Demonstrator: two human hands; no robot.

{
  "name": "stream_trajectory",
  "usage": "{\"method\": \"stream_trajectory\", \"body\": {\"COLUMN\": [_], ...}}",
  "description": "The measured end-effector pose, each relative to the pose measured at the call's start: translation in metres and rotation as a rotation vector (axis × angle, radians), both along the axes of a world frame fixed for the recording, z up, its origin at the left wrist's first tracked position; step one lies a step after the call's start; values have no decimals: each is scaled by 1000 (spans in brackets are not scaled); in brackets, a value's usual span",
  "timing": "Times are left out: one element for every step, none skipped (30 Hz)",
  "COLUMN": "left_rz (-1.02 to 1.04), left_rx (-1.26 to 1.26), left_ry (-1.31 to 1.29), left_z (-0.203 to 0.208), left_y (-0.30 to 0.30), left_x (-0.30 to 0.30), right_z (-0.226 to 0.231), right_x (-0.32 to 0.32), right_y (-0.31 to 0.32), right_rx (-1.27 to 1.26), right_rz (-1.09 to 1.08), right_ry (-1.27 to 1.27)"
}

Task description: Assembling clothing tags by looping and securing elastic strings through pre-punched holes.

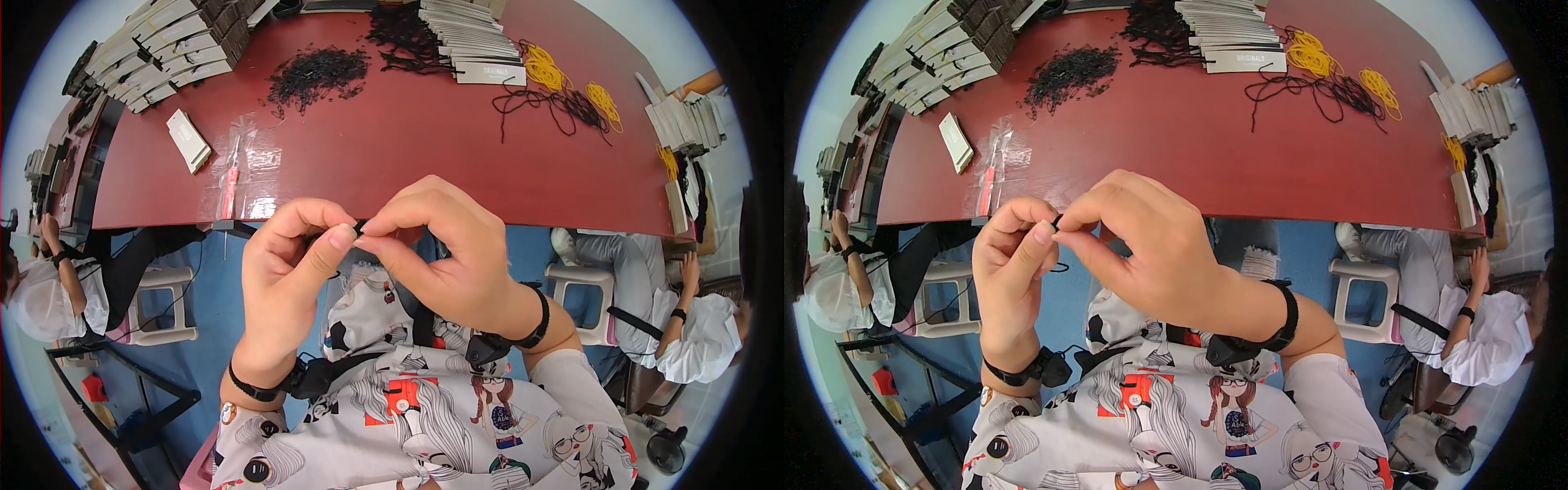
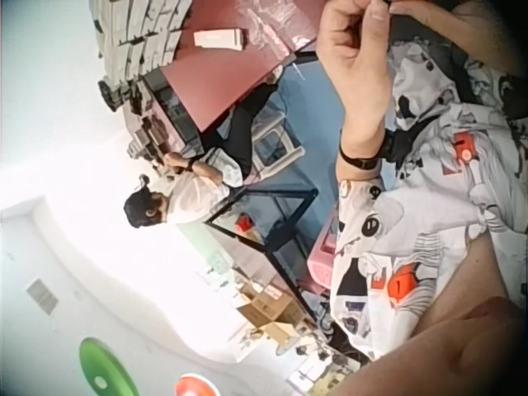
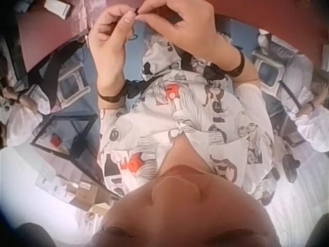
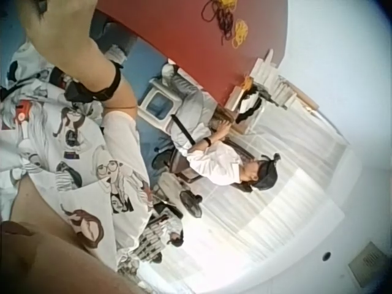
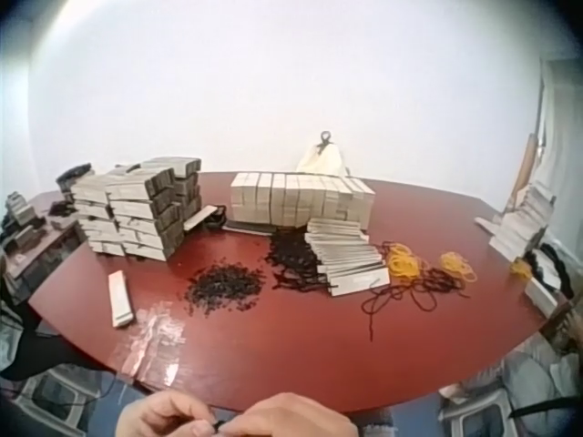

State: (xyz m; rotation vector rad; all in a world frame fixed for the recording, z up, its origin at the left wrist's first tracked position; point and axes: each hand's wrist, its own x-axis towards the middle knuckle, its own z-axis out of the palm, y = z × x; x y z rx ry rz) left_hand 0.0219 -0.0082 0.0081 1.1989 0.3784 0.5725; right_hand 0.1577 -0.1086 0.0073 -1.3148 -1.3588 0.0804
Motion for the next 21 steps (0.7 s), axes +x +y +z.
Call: {"method": "stream_trajectory", "body": {"left_rz": [-4,-4,3,10,12,9,7,5,9,14,12,22,31,32,32,33,32,24,16,17,21], "left_rx": [-1,-1,10,20,21,32,43,43,55,66,66,82,98,98,120,142,142,161,180,180,199], "left_ry": [-13,-12,-22,-31,-30,-39,-49,-52,-58,-64,-64,-56,-49,-49,-38,-28,-28,-21,-13,-13,19], "left_z": [-1,-1,0,0,-1,-3,-4,-5,-5,-5,-5,-3,-2,-2,-2,-2,-2,-3,-3,-3,-3], "left_y": [0,-1,-3,-4,-4,-4,-3,-3,-3,-3,-4,-5,-5,-6,-5,-5,-5,-5,-4,-5,-5], "left_x": [0,0,1,2,1,1,0,-1,0,0,1,1,2,1,1,1,1,0,-1,-1,-1], "right_z": [1,2,3,4,4,4,3,2,0,-2,-3,-3,-2,-2,-2,-2,-2,-2,-1,-1,-1], "right_x": [-1,-1,-2,-3,-4,-4,-5,-6,-5,-5,-4,-4,-4,-4,-4,-4,-4,-4,-2,-2,-2], "right_y": [0,-1,-2,-3,-4,-4,-4,-4,-4,-3,-3,-3,-2,-2,-2,-2,-2,-2,-3,-3,-3], "right_rx": [-23,-46,-45,-71,-97,-96,-134,-171,-171,-146,-121,-122,-116,-110,-110,-116,-121,-122,-130,-138,-138], "right_rz": [-13,-26,-25,-17,-9,-11,16,43,42,65,87,88,71,55,54,53,53,53,52,50,49], "right_ry": [13,25,26,99,172,169,267,365,366,401,436,437,420,404,403,396,389,389,340,292,292]}}
